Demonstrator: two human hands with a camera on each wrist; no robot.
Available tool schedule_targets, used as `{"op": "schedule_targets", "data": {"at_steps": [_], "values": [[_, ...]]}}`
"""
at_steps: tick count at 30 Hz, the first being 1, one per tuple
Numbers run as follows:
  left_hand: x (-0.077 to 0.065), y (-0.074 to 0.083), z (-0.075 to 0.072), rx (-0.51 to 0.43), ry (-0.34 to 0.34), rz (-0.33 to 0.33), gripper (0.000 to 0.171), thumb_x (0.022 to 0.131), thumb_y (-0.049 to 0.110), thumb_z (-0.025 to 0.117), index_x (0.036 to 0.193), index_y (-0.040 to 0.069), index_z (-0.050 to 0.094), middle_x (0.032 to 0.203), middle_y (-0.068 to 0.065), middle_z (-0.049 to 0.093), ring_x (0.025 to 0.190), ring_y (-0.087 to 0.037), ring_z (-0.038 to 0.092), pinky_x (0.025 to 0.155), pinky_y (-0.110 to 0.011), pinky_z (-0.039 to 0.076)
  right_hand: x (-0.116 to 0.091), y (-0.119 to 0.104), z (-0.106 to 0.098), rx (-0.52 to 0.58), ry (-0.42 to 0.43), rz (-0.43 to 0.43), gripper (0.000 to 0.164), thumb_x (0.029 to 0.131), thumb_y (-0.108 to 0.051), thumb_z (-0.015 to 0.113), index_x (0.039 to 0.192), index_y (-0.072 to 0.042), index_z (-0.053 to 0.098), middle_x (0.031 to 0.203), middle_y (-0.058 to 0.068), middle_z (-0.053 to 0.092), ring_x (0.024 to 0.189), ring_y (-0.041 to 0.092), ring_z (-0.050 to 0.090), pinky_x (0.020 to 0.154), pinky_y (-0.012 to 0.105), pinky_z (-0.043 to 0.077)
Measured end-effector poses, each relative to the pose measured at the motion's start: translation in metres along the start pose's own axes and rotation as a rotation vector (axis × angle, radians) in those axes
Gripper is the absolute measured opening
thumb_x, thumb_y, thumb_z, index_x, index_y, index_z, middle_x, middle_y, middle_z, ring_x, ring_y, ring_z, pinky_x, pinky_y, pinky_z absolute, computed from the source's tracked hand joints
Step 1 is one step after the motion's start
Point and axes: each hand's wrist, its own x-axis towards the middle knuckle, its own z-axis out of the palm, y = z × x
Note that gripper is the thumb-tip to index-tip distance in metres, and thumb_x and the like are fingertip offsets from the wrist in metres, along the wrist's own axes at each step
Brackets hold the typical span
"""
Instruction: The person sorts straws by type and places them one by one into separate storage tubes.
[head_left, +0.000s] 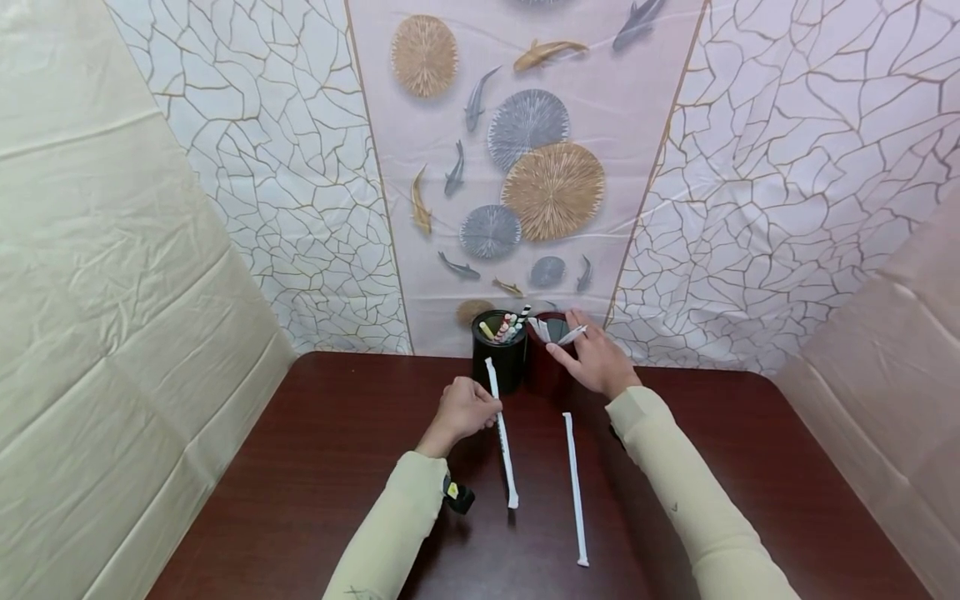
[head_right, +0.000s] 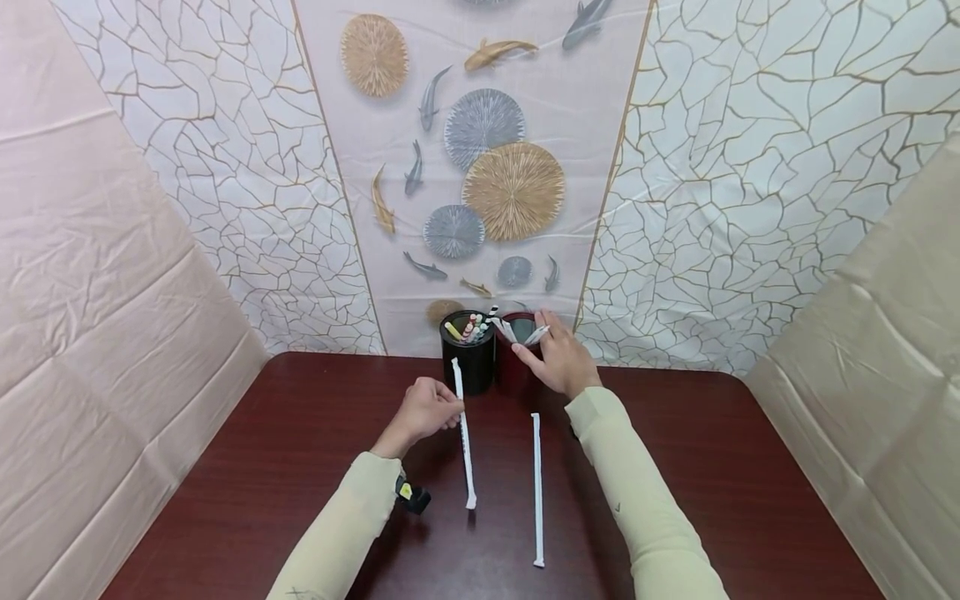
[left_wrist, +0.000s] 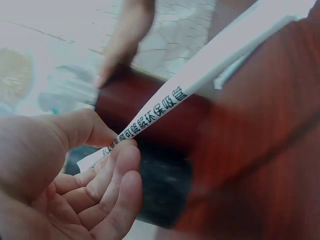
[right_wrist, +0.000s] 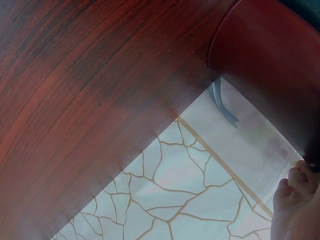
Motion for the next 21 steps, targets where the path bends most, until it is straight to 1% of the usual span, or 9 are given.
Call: {"op": "schedule_targets", "data": {"at_steps": [5, 10, 12, 17, 21], "values": [[0.002, 0.019, -0.020, 0.059, 0.086, 0.064, 0.013, 0.091, 0.016, 0.075, 0.080, 0.011, 0.080, 0.063, 0.001, 0.075, 0.057, -0.007, 0.066, 0.058, -0.024, 0.050, 0.001, 0.000, -0.001, -0.005, -0.004, -0.008, 0.092, 0.108, -0.064, 0.041, 0.166, 0.005, 0.020, 0.174, 0.025, 0.021, 0.163, 0.040, 0.023, 0.132, 0.054, 0.024], [0.004, 0.046, -0.043, 0.097, 0.171, 0.112, 0.010, 0.089, 0.017, 0.074, 0.083, 0.010, 0.077, 0.070, -0.003, 0.078, 0.061, -0.006, 0.066, 0.068, -0.026, 0.053, 0.002, 0.002, 0.000, -0.018, -0.007, -0.006, 0.093, 0.108, -0.066, 0.039, 0.166, 0.005, 0.020, 0.175, 0.025, 0.020, 0.163, 0.041, 0.023, 0.131, 0.056, 0.025], [0.007, 0.056, -0.051, 0.097, 0.205, 0.141, 0.010, 0.089, 0.016, 0.073, 0.084, 0.009, 0.077, 0.074, -0.004, 0.079, 0.062, -0.008, 0.067, 0.069, -0.028, 0.055, 0.002, 0.002, 0.000, -0.020, -0.008, -0.004, 0.094, 0.108, -0.067, 0.038, 0.167, 0.004, 0.020, 0.175, 0.025, 0.020, 0.163, 0.041, 0.023, 0.131, 0.057, 0.026], [0.015, 0.082, -0.070, 0.072, 0.283, 0.223, 0.010, 0.089, 0.013, 0.072, 0.086, 0.005, 0.077, 0.079, -0.009, 0.079, 0.065, -0.015, 0.070, 0.061, -0.026, 0.054, 0.002, 0.002, 0.000, -0.013, -0.005, -0.005, 0.095, 0.107, -0.068, 0.038, 0.167, 0.003, 0.020, 0.175, 0.024, 0.021, 0.162, 0.040, 0.024, 0.130, 0.057, 0.028], [0.021, 0.105, -0.082, 0.073, 0.352, 0.290, 0.009, 0.091, 0.014, 0.074, 0.089, 0.005, 0.076, 0.083, -0.009, 0.080, 0.071, -0.019, 0.074, 0.065, -0.028, 0.058, 0.002, 0.003, 0.000, -0.011, -0.004, -0.006, 0.095, 0.107, -0.068, 0.038, 0.167, 0.003, 0.020, 0.175, 0.024, 0.020, 0.162, 0.041, 0.024, 0.130, 0.057, 0.028]]}}
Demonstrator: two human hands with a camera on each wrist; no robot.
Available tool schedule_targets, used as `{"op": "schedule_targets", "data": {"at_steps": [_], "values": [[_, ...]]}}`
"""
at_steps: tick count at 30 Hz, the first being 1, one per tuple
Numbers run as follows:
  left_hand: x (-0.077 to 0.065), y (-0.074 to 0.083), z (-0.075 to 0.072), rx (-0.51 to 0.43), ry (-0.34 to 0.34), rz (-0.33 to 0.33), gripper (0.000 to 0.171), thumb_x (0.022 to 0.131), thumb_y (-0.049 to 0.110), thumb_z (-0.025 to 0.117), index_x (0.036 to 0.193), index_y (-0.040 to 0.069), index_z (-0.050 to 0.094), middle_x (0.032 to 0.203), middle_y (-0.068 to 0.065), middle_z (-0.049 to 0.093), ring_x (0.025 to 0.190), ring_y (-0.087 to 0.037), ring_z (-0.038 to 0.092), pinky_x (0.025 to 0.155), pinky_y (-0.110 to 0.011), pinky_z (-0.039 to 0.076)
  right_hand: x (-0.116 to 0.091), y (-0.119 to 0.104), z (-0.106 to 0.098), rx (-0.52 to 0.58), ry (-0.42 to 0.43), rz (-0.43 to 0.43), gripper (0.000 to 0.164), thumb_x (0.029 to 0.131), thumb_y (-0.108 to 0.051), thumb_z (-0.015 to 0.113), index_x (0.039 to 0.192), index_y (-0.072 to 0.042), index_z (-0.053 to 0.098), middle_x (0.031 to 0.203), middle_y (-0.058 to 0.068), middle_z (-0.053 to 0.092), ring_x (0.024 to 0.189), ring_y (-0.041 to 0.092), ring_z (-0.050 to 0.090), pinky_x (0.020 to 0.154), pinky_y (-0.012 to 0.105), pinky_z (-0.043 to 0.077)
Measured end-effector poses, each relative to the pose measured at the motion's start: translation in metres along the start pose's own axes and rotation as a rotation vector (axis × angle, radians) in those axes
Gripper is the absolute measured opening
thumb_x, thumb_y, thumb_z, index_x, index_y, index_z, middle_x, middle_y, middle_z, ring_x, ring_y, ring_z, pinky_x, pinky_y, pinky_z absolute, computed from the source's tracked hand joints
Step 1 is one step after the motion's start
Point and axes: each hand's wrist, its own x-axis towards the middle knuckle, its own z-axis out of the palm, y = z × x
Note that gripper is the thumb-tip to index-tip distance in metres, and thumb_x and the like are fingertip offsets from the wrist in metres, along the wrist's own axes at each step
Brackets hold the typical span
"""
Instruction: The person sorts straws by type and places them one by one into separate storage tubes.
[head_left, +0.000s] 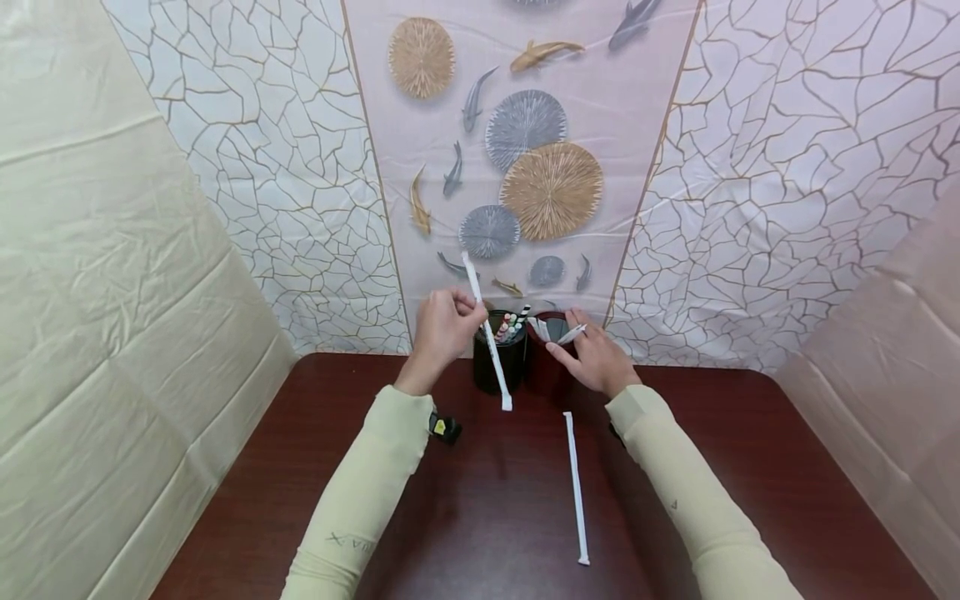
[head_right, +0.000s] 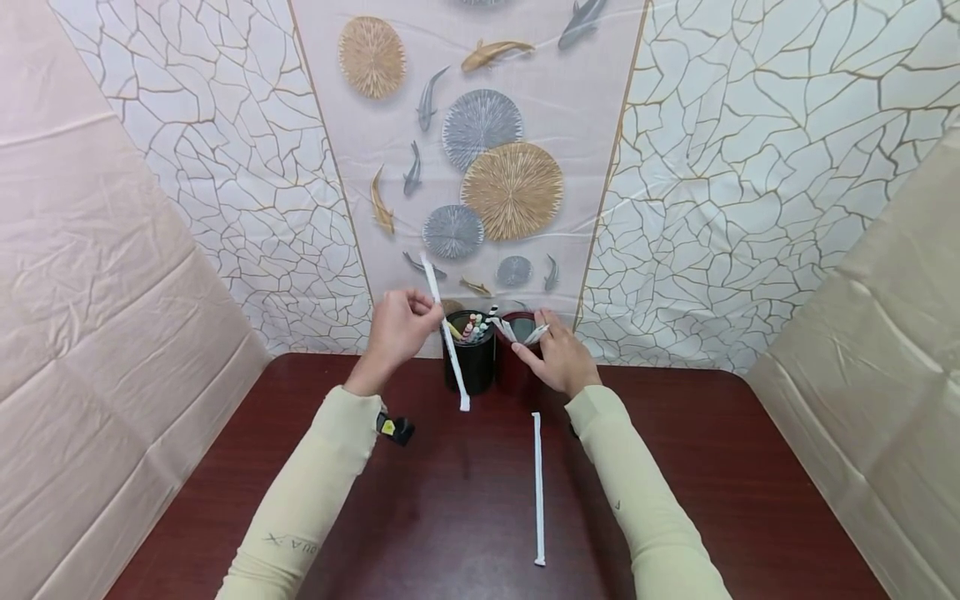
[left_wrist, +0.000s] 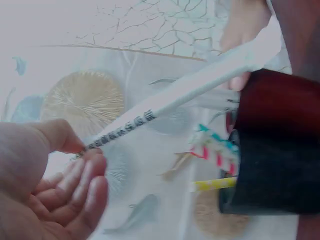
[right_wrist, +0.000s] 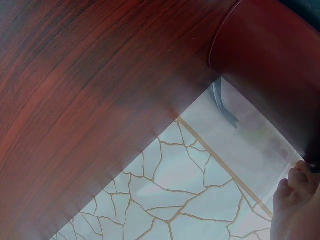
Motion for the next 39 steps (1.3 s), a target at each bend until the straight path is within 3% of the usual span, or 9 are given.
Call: {"op": "schedule_targets", "data": {"at_steps": [7, 11, 14, 20, 25, 30, 39], "values": [[0.027, 0.022, -0.002, -0.016, 0.171, 0.220, 0.011, 0.095, 0.014, 0.070, 0.091, 0.003, 0.073, 0.084, -0.009, 0.080, 0.073, -0.022, 0.076, 0.071, -0.034, 0.061, 0.000, 0.000, 0.000, -0.009, 0.008, -0.010, 0.094, 0.108, -0.067, 0.038, 0.166, 0.005, 0.021, 0.174, 0.026, 0.021, 0.162, 0.042, 0.023, 0.130, 0.057, 0.028], [0.039, 0.034, 0.000, -0.070, 0.273, 0.306, 0.012, 0.096, 0.013, 0.070, 0.092, 0.002, 0.072, 0.083, -0.010, 0.079, 0.072, -0.022, 0.074, 0.071, -0.033, 0.060, 0.000, 0.000, 0.000, -0.006, 0.008, -0.006, 0.093, 0.108, -0.066, 0.039, 0.166, 0.005, 0.021, 0.174, 0.026, 0.021, 0.162, 0.042, 0.024, 0.130, 0.057, 0.028], [0.046, 0.044, 0.001, -0.087, 0.307, 0.366, 0.012, 0.097, 0.012, 0.069, 0.094, 0.001, 0.070, 0.084, -0.011, 0.079, 0.074, -0.022, 0.074, 0.072, -0.033, 0.061, 0.000, 0.000, 0.000, -0.007, 0.009, 0.000, 0.093, 0.108, -0.066, 0.039, 0.166, 0.004, 0.021, 0.174, 0.025, 0.021, 0.162, 0.042, 0.025, 0.130, 0.057, 0.028], [0.055, 0.059, 0.010, -0.047, 0.319, 0.454, 0.011, 0.098, 0.011, 0.068, 0.095, 0.001, 0.070, 0.084, -0.011, 0.079, 0.075, -0.022, 0.076, 0.073, -0.032, 0.062, 0.001, 0.000, 0.002, -0.010, 0.001, -0.001, 0.094, 0.107, -0.068, 0.037, 0.167, 0.003, 0.020, 0.175, 0.024, 0.021, 0.162, 0.042, 0.025, 0.130, 0.057, 0.029], [0.059, 0.062, 0.029, 0.050, 0.299, 0.508, 0.011, 0.098, 0.012, 0.068, 0.095, 0.002, 0.071, 0.084, -0.009, 0.080, 0.075, -0.019, 0.077, 0.071, -0.029, 0.061, 0.001, 0.001, 0.001, -0.008, -0.002, 0.009, 0.095, 0.107, -0.068, 0.037, 0.167, 0.003, 0.020, 0.175, 0.024, 0.021, 0.161, 0.042, 0.026, 0.129, 0.057, 0.029], [0.056, 0.057, 0.048, 0.133, 0.260, 0.507, 0.011, 0.099, 0.015, 0.069, 0.095, 0.005, 0.072, 0.086, -0.006, 0.081, 0.076, -0.017, 0.077, 0.071, -0.031, 0.061, -0.002, 0.002, 0.001, -0.017, 0.006, 0.012, 0.093, 0.108, -0.067, 0.038, 0.166, 0.004, 0.021, 0.174, 0.026, 0.021, 0.161, 0.044, 0.027, 0.129, 0.058, 0.030], [0.051, 0.037, 0.070, 0.170, 0.245, 0.487, 0.011, 0.099, 0.016, 0.070, 0.095, 0.006, 0.072, 0.086, -0.005, 0.082, 0.077, -0.016, 0.077, 0.071, -0.031, 0.061, -0.002, -0.004, -0.003, 0.005, 0.003, 0.011, 0.094, 0.107, -0.067, 0.039, 0.167, 0.003, 0.021, 0.174, 0.025, 0.021, 0.162, 0.042, 0.025, 0.129, 0.057, 0.029]]}}
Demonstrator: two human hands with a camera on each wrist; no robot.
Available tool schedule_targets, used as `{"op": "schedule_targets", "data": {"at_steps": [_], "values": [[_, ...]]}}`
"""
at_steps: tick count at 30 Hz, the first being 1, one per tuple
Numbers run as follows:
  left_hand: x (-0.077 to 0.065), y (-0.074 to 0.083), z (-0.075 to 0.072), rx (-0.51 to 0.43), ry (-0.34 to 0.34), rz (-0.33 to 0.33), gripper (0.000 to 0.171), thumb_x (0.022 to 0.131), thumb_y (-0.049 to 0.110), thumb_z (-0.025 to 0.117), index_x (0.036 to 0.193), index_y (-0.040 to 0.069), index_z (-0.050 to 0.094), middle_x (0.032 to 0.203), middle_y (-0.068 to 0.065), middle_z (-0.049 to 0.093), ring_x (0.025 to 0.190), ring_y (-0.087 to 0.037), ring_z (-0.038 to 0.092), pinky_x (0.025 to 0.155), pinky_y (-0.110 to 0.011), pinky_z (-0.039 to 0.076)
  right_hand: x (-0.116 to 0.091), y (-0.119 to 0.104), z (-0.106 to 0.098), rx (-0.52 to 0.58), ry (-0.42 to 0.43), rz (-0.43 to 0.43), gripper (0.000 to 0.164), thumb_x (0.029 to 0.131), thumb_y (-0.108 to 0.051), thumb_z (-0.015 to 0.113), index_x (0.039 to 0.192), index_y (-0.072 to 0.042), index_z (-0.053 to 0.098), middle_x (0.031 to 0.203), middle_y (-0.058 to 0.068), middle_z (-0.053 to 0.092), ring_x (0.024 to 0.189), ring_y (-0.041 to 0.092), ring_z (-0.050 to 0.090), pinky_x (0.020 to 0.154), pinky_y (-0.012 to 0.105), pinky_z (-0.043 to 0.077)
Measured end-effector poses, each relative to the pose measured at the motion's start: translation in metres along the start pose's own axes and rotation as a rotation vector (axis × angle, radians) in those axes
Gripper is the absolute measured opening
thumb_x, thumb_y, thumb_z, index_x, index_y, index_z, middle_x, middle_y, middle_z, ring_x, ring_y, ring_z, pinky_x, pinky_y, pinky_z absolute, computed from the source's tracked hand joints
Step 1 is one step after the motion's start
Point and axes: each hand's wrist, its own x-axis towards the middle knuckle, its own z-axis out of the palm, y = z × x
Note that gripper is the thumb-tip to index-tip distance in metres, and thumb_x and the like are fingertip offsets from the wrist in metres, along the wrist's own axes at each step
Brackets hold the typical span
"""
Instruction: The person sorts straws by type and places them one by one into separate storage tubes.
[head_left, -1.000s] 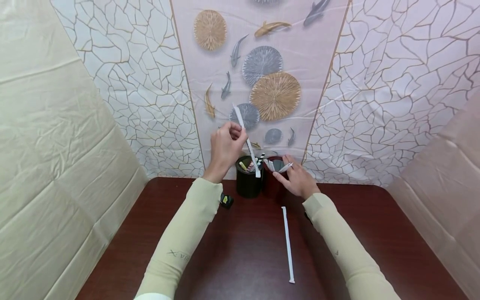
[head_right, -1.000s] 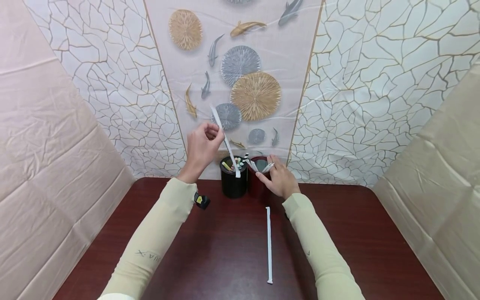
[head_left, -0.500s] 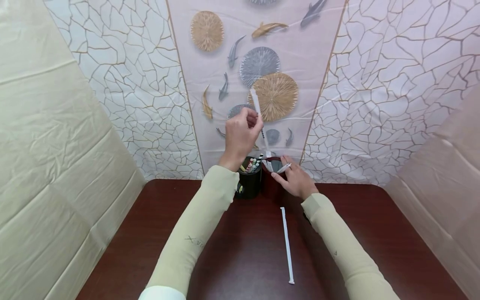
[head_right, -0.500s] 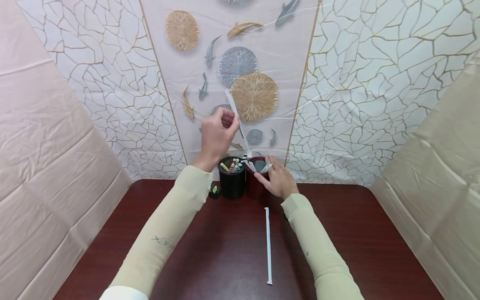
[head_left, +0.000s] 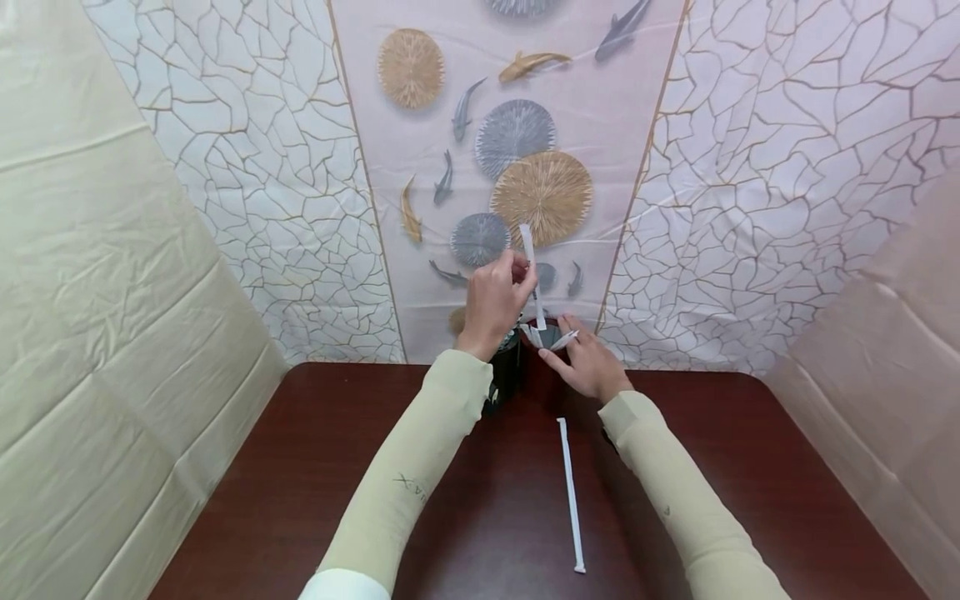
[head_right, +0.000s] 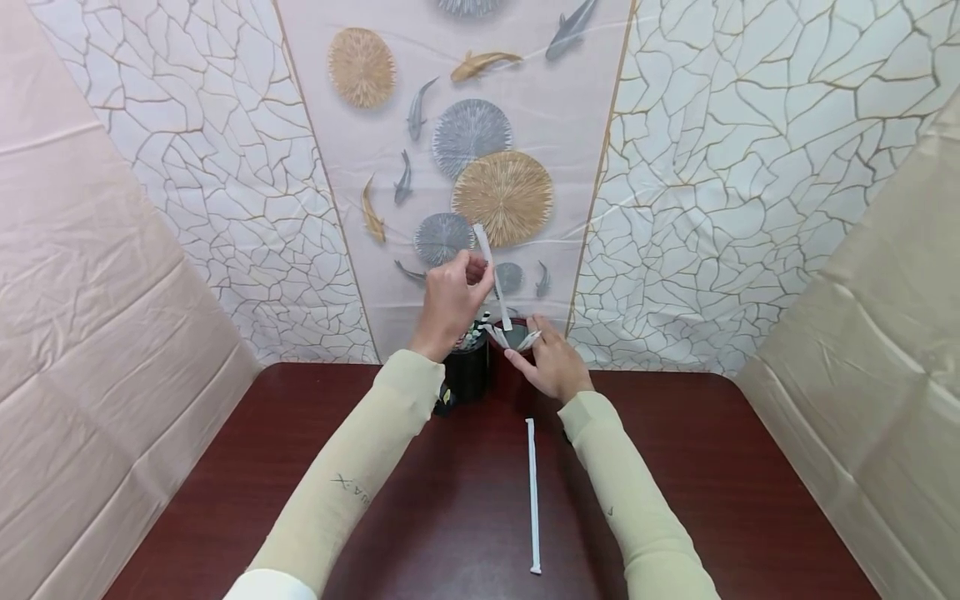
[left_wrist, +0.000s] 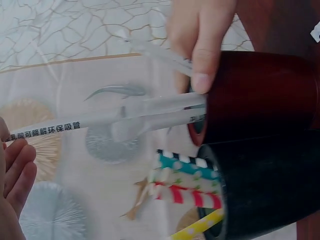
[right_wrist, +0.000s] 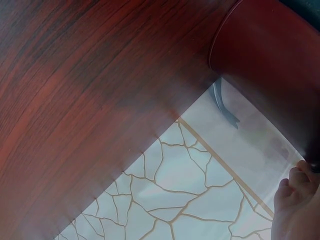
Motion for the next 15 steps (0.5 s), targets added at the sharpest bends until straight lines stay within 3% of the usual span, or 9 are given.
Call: {"op": "schedule_targets", "data": {"at_steps": [3, 9, 15], "values": [[-0.005, -0.003, 0.006, 0.018, -0.046, -0.010, 0.011, 0.101, 0.017, 0.069, 0.098, 0.007, 0.072, 0.090, -0.005, 0.082, 0.081, -0.017, 0.078, 0.075, -0.032, 0.061, 0.000, 0.001, 0.003, -0.001, 0.013, -0.006, 0.093, 0.107, -0.066, 0.039, 0.166, 0.004, 0.022, 0.174, 0.025, 0.022, 0.161, 0.043, 0.026, 0.129, 0.058, 0.029], [-0.012, -0.005, 0.010, 0.047, -0.222, -0.081, 0.026, 0.102, 0.025, 0.070, 0.113, 0.002, 0.073, 0.109, -0.012, 0.080, 0.099, -0.028, 0.077, 0.088, -0.038, 0.062, 0.003, 0.005, 0.007, 0.005, 0.018, -0.009, 0.094, 0.107, -0.068, 0.039, 0.167, 0.003, 0.021, 0.175, 0.023, 0.021, 0.163, 0.040, 0.023, 0.131, 0.056, 0.027], [-0.012, -0.002, -0.001, 0.040, -0.224, -0.066, 0.032, 0.099, 0.028, 0.074, 0.113, -0.001, 0.072, 0.110, -0.014, 0.080, 0.094, -0.030, 0.077, 0.086, -0.040, 0.063, 0.002, 0.007, 0.005, -0.018, -0.011, 0.004, 0.098, 0.106, -0.073, 0.033, 0.167, 0.003, 0.019, 0.176, 0.021, 0.018, 0.164, 0.038, 0.022, 0.130, 0.055, 0.029]]}}
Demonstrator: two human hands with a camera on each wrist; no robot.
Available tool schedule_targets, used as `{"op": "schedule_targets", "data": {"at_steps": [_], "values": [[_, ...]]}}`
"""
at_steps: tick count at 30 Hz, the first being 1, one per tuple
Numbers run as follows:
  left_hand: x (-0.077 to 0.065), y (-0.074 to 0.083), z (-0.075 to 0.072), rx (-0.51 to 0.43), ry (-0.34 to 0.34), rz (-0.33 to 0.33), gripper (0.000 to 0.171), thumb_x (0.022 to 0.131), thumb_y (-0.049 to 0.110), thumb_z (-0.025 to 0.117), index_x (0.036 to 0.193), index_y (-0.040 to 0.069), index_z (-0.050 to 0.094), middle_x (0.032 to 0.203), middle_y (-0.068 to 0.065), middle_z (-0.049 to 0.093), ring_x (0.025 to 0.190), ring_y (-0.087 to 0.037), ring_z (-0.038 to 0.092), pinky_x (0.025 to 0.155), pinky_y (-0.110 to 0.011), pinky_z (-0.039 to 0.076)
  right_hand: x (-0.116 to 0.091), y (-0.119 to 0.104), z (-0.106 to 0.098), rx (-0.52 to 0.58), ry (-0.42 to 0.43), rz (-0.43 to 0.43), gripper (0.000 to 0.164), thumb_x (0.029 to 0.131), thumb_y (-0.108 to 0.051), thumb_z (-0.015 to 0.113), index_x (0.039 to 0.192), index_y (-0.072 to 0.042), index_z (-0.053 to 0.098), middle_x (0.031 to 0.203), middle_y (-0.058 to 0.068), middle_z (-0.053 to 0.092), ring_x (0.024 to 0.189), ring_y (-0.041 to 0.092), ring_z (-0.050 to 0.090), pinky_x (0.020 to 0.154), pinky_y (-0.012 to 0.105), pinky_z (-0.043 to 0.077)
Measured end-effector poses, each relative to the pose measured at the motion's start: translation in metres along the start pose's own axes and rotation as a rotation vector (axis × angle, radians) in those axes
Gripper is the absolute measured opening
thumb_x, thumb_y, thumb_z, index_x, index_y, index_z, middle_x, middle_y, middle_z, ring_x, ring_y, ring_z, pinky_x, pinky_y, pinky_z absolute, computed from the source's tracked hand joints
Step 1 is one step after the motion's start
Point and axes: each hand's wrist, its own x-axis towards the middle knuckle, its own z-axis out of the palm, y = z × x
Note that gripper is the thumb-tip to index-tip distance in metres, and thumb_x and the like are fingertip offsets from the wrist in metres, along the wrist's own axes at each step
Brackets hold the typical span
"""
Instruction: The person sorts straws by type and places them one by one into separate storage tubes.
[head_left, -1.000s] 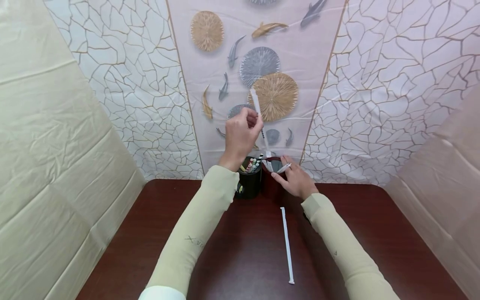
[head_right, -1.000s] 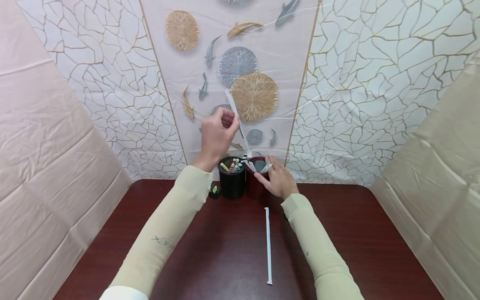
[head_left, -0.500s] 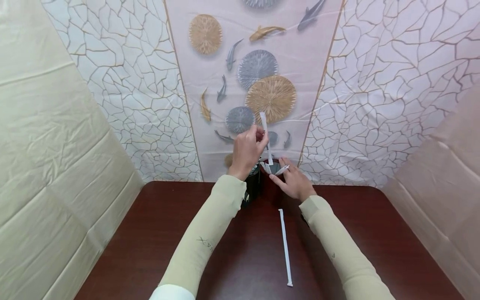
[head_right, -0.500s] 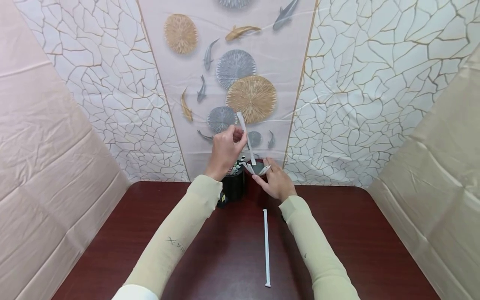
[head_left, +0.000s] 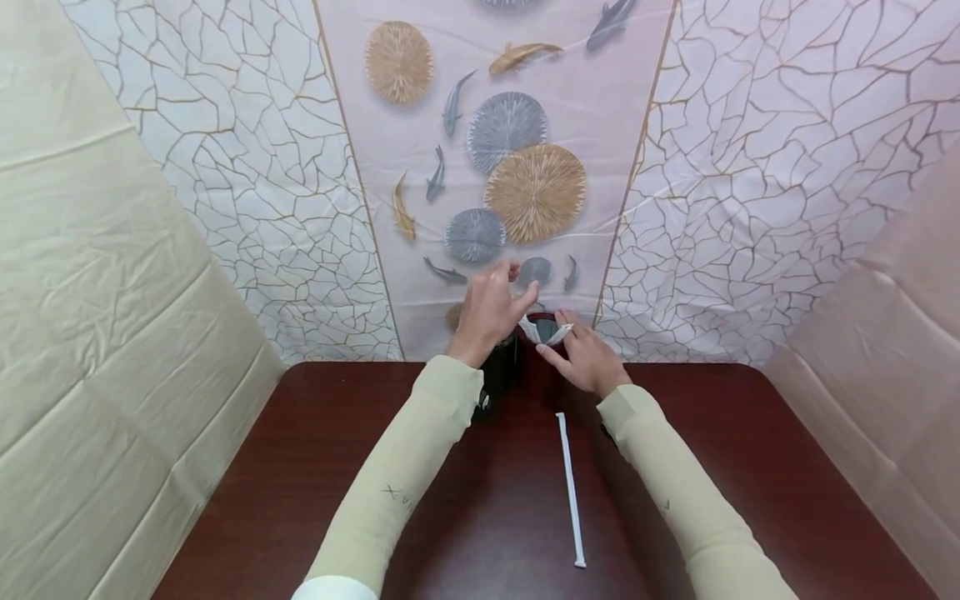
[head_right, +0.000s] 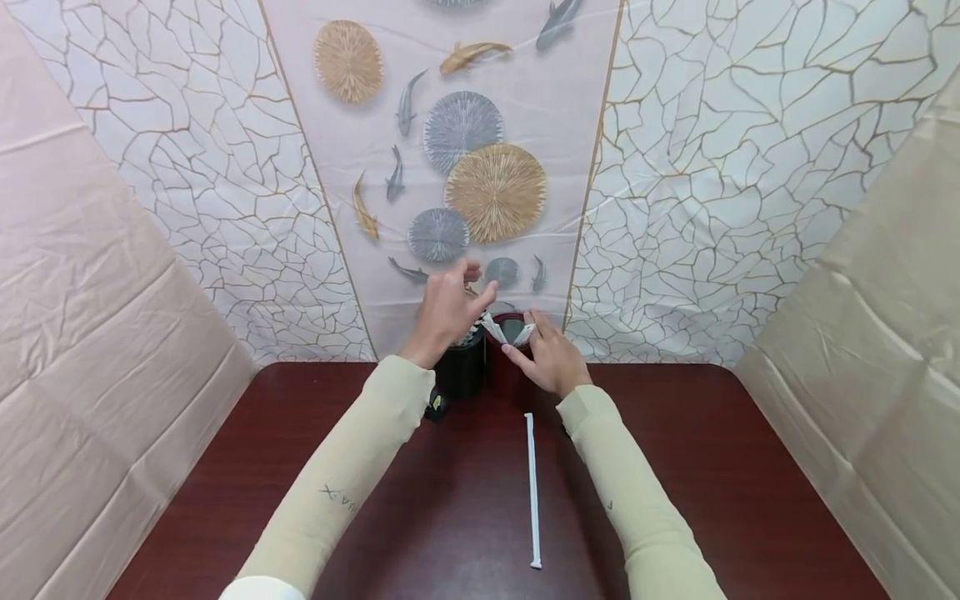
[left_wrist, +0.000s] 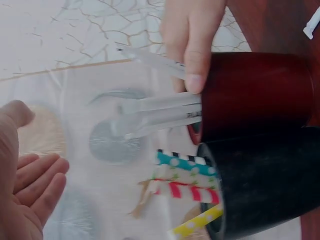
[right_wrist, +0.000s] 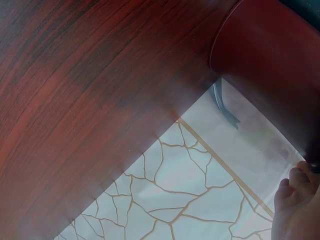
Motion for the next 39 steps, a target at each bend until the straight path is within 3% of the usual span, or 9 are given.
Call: {"op": "schedule_targets", "data": {"at_steps": [7, 11, 14, 17, 20, 26, 30, 34, 39], "values": [[-0.007, 0.010, -0.018, 0.020, -0.003, -0.005, 0.026, 0.096, 0.025, 0.075, 0.104, 0.001, 0.071, 0.097, -0.012, 0.079, 0.080, -0.028, 0.074, 0.077, -0.039, 0.062, 0.000, -0.002, -0.002, -0.002, 0.009, -0.011, 0.096, 0.107, -0.069, 0.036, 0.165, 0.006, 0.022, 0.176, 0.024, 0.019, 0.163, 0.040, 0.023, 0.129, 0.056, 0.030], [-0.015, 0.019, -0.024, 0.080, -0.024, 0.014, 0.024, 0.094, 0.024, 0.076, 0.097, 0.001, 0.070, 0.087, -0.010, 0.076, 0.073, -0.025, 0.071, 0.071, -0.036, 0.061, -0.001, -0.001, 0.000, 0.003, 0.015, -0.012, 0.095, 0.107, -0.069, 0.037, 0.165, 0.006, 0.023, 0.175, 0.024, 0.021, 0.162, 0.040, 0.024, 0.129, 0.056, 0.030], [-0.022, 0.027, -0.028, 0.121, -0.085, 0.006, 0.023, 0.094, 0.024, 0.075, 0.091, 0.002, 0.068, 0.071, -0.004, 0.067, 0.063, -0.020, 0.061, 0.061, -0.031, 0.054, -0.001, 0.000, 0.001, -0.004, 0.011, -0.012, 0.096, 0.107, -0.070, 0.035, 0.165, 0.006, 0.023, 0.175, 0.024, 0.021, 0.163, 0.040, 0.023, 0.129, 0.056, 0.030], [-0.029, 0.034, -0.031, 0.120, -0.197, -0.052, 0.029, 0.095, 0.026, 0.074, 0.078, 0.006, 0.061, 0.059, 0.002, 0.050, 0.053, -0.015, 0.048, 0.049, -0.027, 0.040, -0.001, 0.000, 0.000, -0.005, 0.001, -0.011, 0.095, 0.107, -0.069, 0.036, 0.166, 0.005, 0.022, 0.175, 0.023, 0.020, 0.163, 0.039, 0.022, 0.130, 0.056, 0.029], [-0.037, 0.039, -0.031, 0.111, -0.307, -0.106, 0.037, 0.096, 0.028, 0.074, 0.069, 0.011, 0.054, 0.056, 0.004, 0.041, 0.050, -0.014, 0.044, 0.047, -0.025, 0.034, -0.002, -0.001, -0.001, -0.017, -0.004, -0.015, 0.093, 0.108, -0.066, 0.037, 0.166, 0.005, 0.021, 0.176, 0.023, 0.019, 0.163, 0.040, 0.022, 0.129, 0.057, 0.030], [-0.052, 0.041, -0.024, 0.144, -0.435, -0.116, 0.042, 0.095, 0.032, 0.075, 0.064, 0.014, 0.054, 0.056, 0.002, 0.047, 0.058, -0.018, 0.055, 0.063, -0.036, 0.052, -0.001, -0.002, -0.001, -0.033, 0.014, -0.025, 0.089, 0.109, -0.061, 0.041, 0.165, 0.006, 0.022, 0.175, 0.025, 0.021, 0.161, 0.041, 0.026, 0.128, 0.057, 0.033], [-0.064, 0.042, -0.016, 0.153, -0.518, -0.143, 0.043, 0.095, 0.034, 0.075, 0.064, 0.014, 0.054, 0.056, 0.001, 0.050, 0.063, -0.021, 0.062, 0.072, -0.040, 0.059, 0.001, -0.003, -0.001, -0.020, 0.024, -0.019, 0.092, 0.108, -0.063, 0.041, 0.164, 0.007, 0.024, 0.174, 0.024, 0.023, 0.162, 0.039, 0.024, 0.129, 0.055, 0.030], [-0.077, 0.043, -0.004, 0.133, -0.588, -0.202, 0.042, 0.095, 0.037, 0.076, 0.066, 0.013, 0.057, 0.057, -0.001, 0.055, 0.066, -0.023, 0.064, 0.063, -0.036, 0.055, 0.001, -0.003, -0.001, -0.013, 0.021, -0.013, 0.094, 0.107, -0.067, 0.040, 0.165, 0.006, 0.023, 0.175, 0.023, 0.021, 0.163, 0.038, 0.023, 0.129, 0.055, 0.030], [-0.095, 0.041, 0.016, 0.073, -0.660, -0.238, 0.040, 0.095, 0.036, 0.078, 0.069, 0.012, 0.060, 0.058, -0.001, 0.056, 0.061, -0.019, 0.059, 0.059, -0.031, 0.048, 0.001, -0.001, 0.001, -0.013, 0.024, -0.019, 0.097, 0.106, -0.070, 0.037, 0.165, 0.005, 0.022, 0.175, 0.023, 0.020, 0.162, 0.040, 0.023, 0.128, 0.057, 0.031]]}}
